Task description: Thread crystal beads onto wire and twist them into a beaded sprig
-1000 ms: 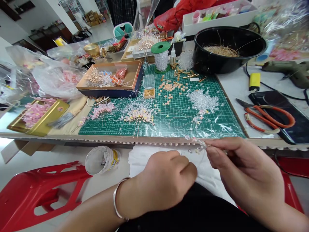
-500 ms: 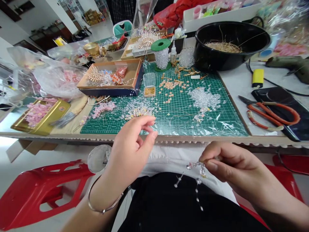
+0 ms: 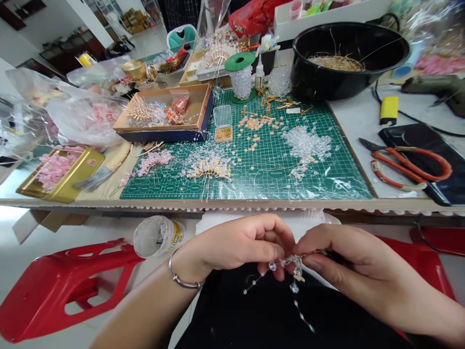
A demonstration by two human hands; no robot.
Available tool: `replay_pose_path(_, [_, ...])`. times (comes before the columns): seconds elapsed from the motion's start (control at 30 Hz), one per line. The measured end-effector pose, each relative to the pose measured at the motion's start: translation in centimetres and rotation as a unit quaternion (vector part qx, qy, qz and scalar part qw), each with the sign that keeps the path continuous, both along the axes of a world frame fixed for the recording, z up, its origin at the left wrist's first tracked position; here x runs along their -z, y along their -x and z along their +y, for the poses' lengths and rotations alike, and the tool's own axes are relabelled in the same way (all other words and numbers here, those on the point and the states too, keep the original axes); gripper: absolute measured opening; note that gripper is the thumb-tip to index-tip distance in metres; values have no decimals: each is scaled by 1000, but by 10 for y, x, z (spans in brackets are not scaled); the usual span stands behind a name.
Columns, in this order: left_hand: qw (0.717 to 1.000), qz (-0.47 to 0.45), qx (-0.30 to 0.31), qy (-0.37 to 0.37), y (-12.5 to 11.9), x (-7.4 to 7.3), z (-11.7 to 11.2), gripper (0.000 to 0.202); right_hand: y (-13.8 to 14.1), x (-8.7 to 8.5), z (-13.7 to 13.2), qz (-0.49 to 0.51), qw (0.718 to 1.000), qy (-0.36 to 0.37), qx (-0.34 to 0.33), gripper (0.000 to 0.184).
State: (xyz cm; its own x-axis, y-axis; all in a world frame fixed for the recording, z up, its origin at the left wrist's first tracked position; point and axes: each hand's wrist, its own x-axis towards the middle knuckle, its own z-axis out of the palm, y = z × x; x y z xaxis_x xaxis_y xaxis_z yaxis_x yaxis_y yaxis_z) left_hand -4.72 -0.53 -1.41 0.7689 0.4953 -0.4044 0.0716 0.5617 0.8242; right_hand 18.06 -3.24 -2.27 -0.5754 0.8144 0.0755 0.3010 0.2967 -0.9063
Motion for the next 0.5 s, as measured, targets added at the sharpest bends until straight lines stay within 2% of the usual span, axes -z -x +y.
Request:
replay_pose_path(0.1, [999,11,-25,-18,1,3,-3,3,-1,2,0,-20,1000,2,-1,11])
replay_pose_path(0.3, [997,1,-59,-58,-3,3,-11,2,0,4,-2,-32,999,24,36,15])
replay_pose_path(0.4, [994,7,-94,-59,-5,4,-12,8,-2,4,0,-59,996,-40,51,19])
replay_pose_path(0.5, [989,45,-135,-41,-6,3,-11,18,-6,1,3,-118,978,-156,74,35])
